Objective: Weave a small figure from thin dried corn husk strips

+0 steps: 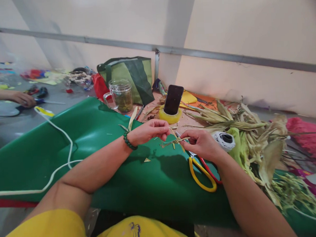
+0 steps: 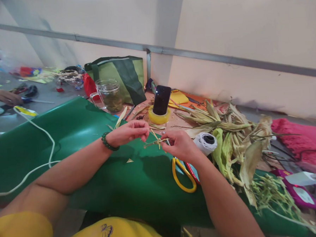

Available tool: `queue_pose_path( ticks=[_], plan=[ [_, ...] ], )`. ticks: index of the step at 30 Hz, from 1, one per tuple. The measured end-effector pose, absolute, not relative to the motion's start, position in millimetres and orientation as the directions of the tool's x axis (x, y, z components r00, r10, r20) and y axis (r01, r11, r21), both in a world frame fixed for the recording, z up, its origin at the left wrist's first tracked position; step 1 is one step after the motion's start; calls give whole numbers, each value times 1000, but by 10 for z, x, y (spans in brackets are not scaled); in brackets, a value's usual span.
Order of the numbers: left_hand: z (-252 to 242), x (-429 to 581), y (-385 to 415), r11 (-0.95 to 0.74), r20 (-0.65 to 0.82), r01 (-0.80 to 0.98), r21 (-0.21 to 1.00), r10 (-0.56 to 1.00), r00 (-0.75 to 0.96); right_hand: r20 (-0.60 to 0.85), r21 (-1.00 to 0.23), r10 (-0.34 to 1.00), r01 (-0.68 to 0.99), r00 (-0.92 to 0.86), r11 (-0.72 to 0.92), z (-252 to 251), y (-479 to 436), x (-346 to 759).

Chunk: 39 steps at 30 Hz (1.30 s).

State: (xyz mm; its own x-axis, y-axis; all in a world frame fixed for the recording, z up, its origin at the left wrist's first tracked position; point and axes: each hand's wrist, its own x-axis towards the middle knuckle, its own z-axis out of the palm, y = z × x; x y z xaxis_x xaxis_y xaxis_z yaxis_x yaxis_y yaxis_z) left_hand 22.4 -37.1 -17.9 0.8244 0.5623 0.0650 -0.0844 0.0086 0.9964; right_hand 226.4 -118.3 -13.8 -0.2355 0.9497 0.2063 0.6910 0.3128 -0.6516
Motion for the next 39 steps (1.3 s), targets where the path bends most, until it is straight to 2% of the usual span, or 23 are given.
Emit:
queue_pose_path(
  ticks=[3,6,10,12,14,16,18,21,23,25,28,32,35,39],
  plan=[
    [-187,226,-376,57,88,-142,988,547,833,186,-613,949,725,-255,315,-184,-1183,2260],
    [-192,230,-367,86,143,-240,967,596,790,136,-615,945,722,-299,317,-213,-1188,2234],
    [-189,233,-326,74,222,-352,933,653,724,67,-717,951,648,-302,256,-199,-1197,2187],
    [-220,247,-281,33,223,-310,950,621,751,18,-784,955,589,-295,197,-182,-1197,2169],
    [-284,273,-214,-63,163,-158,985,609,776,-48,-842,951,525,-306,126,-168,-1192,2154],
    [-355,297,-139,-247,121,80,966,702,702,-99,-881,943,468,-317,65,-161,-1183,2143],
    [-395,308,-97,-445,281,235,864,815,507,-114,-906,950,422,-291,20,-163,-1168,2133],
    [-361,305,-172,-610,524,199,767,774,354,-107,-921,977,388,-187,-27,-184,-1133,2123],
    [-315,311,-299,-695,585,117,710,674,452,-98,-924,987,379,-131,-42,-204,-1106,2122],
    [-296,331,-426,-728,542,61,683,561,625,-86,-927,990,372,-116,-37,-222,-1084,2123],
    [-327,372,-509,-634,417,34,772,546,726,-44,-929,993,370,-110,0,-235,-1071,2127],
    [-368,378,-454,-358,270,-55,932,585,765,6,-936,989,347,-149,58,-213,-1097,2160],
    [-343,346,-413,-199,216,-116,973,611,762,5,-931,980,356,-200,77,-158,-1130,2236],
    [-304,322,-404,-86,163,-142,986,664,730,48,-910,986,400,-161,110,-38,-1165,2399]
  ],
)
